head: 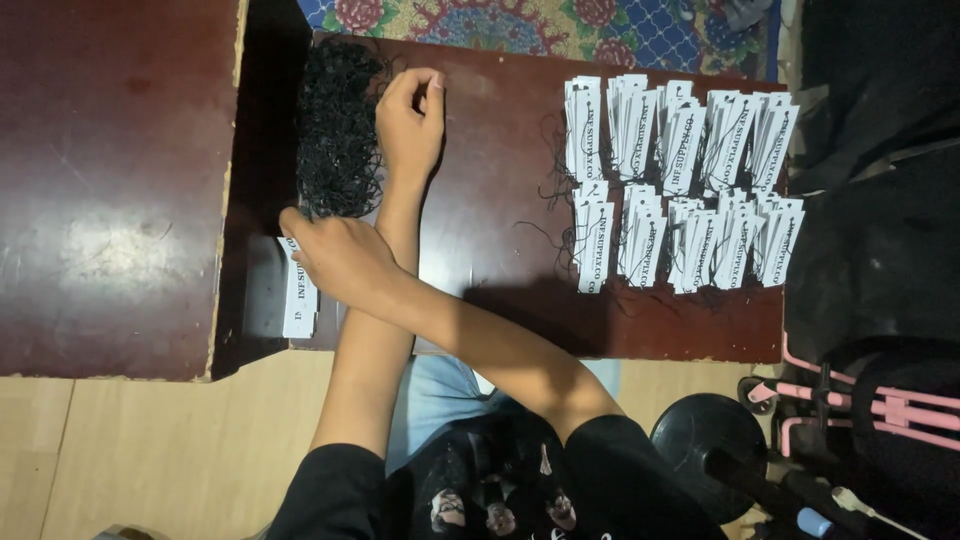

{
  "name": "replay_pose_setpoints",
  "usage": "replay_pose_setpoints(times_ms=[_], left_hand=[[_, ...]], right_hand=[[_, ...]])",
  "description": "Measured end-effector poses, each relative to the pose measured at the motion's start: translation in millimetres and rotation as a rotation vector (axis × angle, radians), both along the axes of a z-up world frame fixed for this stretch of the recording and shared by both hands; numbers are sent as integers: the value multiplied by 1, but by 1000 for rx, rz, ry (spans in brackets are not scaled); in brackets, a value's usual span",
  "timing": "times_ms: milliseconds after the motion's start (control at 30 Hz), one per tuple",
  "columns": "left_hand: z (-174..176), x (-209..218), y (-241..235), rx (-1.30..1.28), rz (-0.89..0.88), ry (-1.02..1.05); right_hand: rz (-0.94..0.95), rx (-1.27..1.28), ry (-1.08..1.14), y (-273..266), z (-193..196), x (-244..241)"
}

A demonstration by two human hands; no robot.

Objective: The person repeatedly picks up a white tag and a black string, ties the string to the tag, and places the finished item on a growing pile on the table. The process is repeated continuously throughout the clip.

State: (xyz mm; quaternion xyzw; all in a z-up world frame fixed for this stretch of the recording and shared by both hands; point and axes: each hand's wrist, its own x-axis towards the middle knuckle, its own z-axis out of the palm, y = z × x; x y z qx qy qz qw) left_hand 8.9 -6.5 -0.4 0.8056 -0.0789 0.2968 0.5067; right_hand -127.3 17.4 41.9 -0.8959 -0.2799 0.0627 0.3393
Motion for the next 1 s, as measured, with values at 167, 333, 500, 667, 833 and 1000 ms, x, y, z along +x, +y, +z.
replay_pose_setpoints(times_ms=[167,333,500,667,833,1000], left_hand=[[5,-2,-1,-18,-4,20],[10,-8,-3,110,0,-74],[-46,22,4,-157,130,-75],[-22,18,12,-613,148,-133],[-18,18,21,-801,108,-248],[-30,23,26,-854,162,-144]], right_hand=[[-26,51,-58,0,-7,4],[-100,43,-424,-22,9,33],[-574,535,-643,-77,24,81],[-633,264,-498,-117,-54,106],[-538,22,-407,-116,-62,107],[-378,-40,-457,-114,-64,106]])
